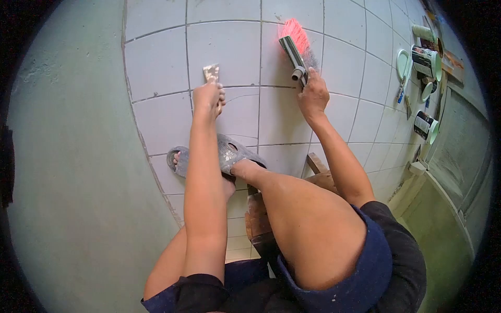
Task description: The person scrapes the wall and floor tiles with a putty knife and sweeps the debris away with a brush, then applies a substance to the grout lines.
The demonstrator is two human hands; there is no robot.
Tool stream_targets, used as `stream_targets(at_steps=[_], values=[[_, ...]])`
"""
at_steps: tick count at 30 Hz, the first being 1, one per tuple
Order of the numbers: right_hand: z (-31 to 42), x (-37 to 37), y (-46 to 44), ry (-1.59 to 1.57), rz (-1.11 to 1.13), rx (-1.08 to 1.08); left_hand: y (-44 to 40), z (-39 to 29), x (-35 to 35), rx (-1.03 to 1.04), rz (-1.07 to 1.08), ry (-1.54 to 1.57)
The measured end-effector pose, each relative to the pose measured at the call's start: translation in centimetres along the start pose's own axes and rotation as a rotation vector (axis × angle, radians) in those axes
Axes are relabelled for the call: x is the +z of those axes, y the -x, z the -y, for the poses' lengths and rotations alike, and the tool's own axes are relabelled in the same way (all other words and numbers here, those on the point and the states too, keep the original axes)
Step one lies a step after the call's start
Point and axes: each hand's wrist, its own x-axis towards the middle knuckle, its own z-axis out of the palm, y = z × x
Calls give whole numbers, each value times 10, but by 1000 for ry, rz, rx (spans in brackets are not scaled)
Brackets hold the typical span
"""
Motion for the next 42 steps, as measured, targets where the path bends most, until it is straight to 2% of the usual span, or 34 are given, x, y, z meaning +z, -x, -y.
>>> stream_targets(at_steps=[5, 7, 11, 16, 21, 23, 24, 28, 30, 33, 36, 42], values=[[-2, 6, 5, 17, -6, -14, -22, -42, -5, 13, -23, -61], [3, 1, 2, 4, 19, 10, -26, -62, 2, -82, -26, -29], [5, -3, -2, 21, 45, 26, -11, -35, -11, -104, -24, -119], [2, 0, 0, 10, 46, 20, -35, -71, -5, -59, -20, -33], [2, 2, -3, -2, 28, 6, -10, -46, -1, -118, -39, -113], [4, -1, -1, 6, 53, 4, -15, -42, -5, -69, -29, -7], [7, -2, -1, 17, 57, 11, -26, -55, -5, -43, -44, -178], [4, 6, -1, 29, -15, -64, -48, -99, 23, -12, -17, -35], [3, 5, 3, 31, 10, -43, -48, -96, 22, -25, -50, -23], [6, 4, -1, 32, 22, -30, -48, -97, 19, -56, 17, -58], [2, 2, 1, 31, 39, -31, -45, -98, 14, -8, 33, -136], [6, -2, -5, 40, 37, -24, -65, -109, 27, -25, 31, 16]])
